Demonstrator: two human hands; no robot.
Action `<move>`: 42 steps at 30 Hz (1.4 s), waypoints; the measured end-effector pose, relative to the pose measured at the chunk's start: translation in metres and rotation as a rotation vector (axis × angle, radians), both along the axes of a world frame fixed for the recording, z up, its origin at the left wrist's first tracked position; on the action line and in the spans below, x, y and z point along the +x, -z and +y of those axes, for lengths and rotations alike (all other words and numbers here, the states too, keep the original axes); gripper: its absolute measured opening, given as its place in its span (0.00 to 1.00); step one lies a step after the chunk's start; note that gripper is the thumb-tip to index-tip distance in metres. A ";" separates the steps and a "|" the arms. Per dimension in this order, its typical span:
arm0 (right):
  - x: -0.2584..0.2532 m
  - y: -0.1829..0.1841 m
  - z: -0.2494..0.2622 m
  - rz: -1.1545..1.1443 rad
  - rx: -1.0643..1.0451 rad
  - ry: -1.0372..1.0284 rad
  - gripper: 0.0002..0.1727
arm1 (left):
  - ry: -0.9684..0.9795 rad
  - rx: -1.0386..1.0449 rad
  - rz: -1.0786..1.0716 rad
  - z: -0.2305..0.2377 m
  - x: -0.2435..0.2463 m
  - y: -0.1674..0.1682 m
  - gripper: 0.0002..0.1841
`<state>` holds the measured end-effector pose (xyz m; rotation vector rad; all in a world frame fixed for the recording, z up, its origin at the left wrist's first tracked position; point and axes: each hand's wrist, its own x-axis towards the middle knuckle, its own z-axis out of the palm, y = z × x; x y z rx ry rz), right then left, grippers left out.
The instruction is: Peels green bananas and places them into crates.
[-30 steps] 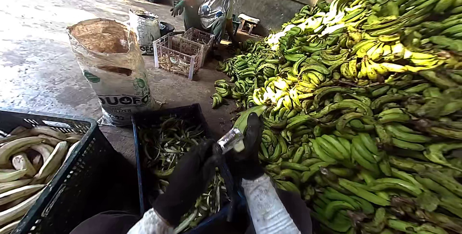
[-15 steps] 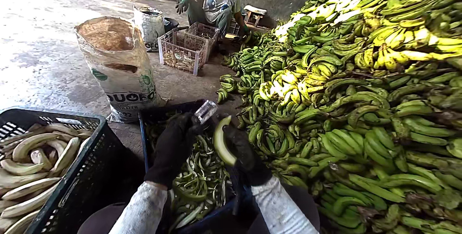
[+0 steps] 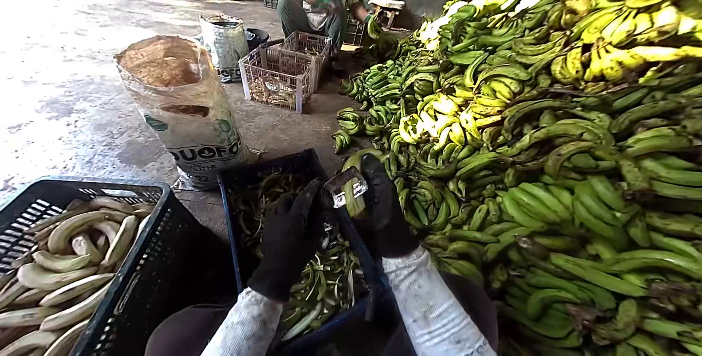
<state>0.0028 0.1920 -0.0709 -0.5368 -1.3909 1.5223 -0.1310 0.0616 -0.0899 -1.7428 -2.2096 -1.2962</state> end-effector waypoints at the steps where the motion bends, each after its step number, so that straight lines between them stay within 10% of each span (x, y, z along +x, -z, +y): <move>1: 0.009 0.003 -0.002 -0.124 0.058 -0.111 0.18 | 0.011 -0.041 -0.004 0.002 -0.009 -0.001 0.27; 9: 0.038 -0.006 -0.014 -0.630 -0.035 -0.735 0.32 | 0.008 -0.479 -0.071 0.018 -0.041 0.007 0.25; 18: 0.025 0.036 0.018 0.586 -0.519 -0.373 0.21 | 0.152 -0.039 0.033 0.021 0.003 0.023 0.36; 25: 0.029 0.034 0.029 0.887 -0.597 -0.195 0.20 | 0.130 0.094 0.126 0.021 0.025 0.023 0.32; 34: 0.037 0.026 0.014 0.408 -0.419 -0.408 0.21 | 0.156 -0.020 -0.022 0.022 0.013 0.017 0.31; 38: 0.030 0.027 0.008 -0.102 -0.285 -0.009 0.22 | 0.054 -0.137 0.073 0.014 0.022 0.017 0.29; 42: 0.032 0.014 -0.013 -0.474 0.036 -0.047 0.22 | 0.058 -0.286 -0.195 0.019 0.015 0.015 0.27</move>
